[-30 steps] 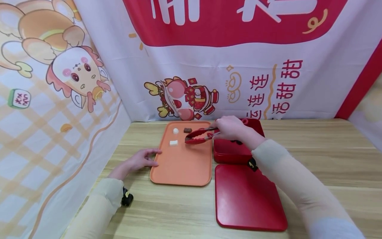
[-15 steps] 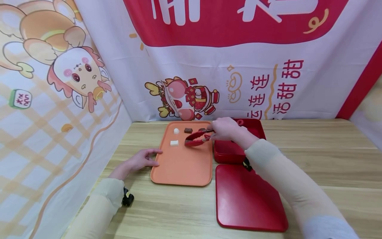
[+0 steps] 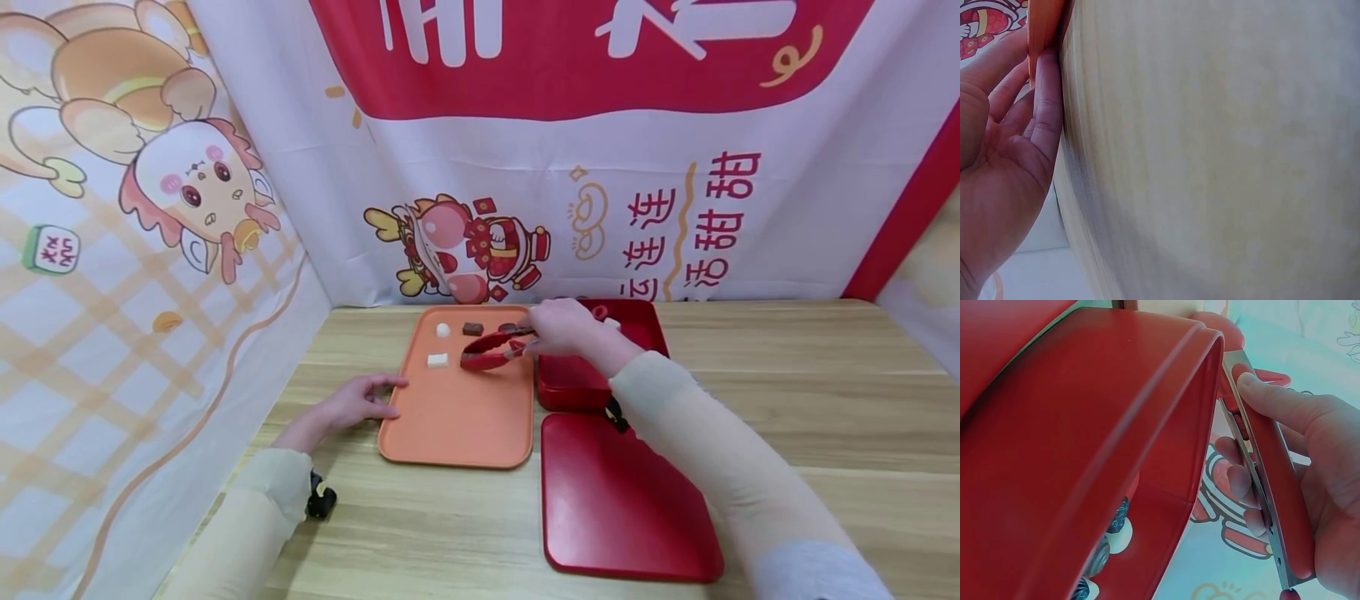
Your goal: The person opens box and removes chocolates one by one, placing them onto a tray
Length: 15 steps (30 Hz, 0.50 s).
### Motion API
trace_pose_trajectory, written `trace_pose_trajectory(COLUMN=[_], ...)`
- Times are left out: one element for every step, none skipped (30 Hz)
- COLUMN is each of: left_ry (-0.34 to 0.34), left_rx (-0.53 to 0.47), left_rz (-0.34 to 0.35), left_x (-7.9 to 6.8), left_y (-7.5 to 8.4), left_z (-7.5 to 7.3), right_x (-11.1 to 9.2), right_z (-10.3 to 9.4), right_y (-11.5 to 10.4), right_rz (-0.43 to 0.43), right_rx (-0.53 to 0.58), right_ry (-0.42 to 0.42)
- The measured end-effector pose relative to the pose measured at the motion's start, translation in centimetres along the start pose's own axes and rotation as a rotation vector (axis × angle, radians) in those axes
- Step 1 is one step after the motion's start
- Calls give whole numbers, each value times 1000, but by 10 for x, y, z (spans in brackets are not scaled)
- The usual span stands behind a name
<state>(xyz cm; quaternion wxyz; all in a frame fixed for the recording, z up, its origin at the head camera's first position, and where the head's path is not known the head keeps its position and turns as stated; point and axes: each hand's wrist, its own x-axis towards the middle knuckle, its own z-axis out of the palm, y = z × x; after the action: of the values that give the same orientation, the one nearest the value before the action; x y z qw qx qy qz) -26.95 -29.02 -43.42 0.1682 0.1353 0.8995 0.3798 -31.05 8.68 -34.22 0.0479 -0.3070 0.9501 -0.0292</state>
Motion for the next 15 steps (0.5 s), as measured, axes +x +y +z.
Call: trace_pose_trajectory(left_ry=[0,0,0,0,0,-2,-3,-4,-5,-5,-5,-3,-3,-2,-1], left_rx=[2,3,5,4,5,4,7,6,7,6,7,6,7,3,0], left_rz=[3,4,5,4,4,3,1,-1,-3,-4,-4,-5,-4,-4,-4], left_x=[0,0,0,0,0,0,-1,-1,-1,-1,-1,-1,-1,-1,-1], left_y=[0,0,0,0,0,1,1,2,2,2,2,2,2,2,2], left_z=[0,0,0,0,0,1,1,1,1,1,1,1,1,1,0], right_x=[0,0,-1,-1,-1,-2,-2,-4,-5,-7,-9,-11,-14,-18,-21], right_z=[0,1,1,1,2,1,1,1,0,-1,-3,-5,-7,-10,-12], right_y=[0,0,1,1,1,2,3,3,4,5,5,6,7,9,11], right_rz=[5,9,12,14,15,17,16,18,22,26,31,36,38,41,41], right_rx=[3,3,3,4,4,4,5,10,15,23,30,37,44,50,52], right_ry=[-1,-1,0,1,3,5,4,6,8,10,15,19,28,39,48])
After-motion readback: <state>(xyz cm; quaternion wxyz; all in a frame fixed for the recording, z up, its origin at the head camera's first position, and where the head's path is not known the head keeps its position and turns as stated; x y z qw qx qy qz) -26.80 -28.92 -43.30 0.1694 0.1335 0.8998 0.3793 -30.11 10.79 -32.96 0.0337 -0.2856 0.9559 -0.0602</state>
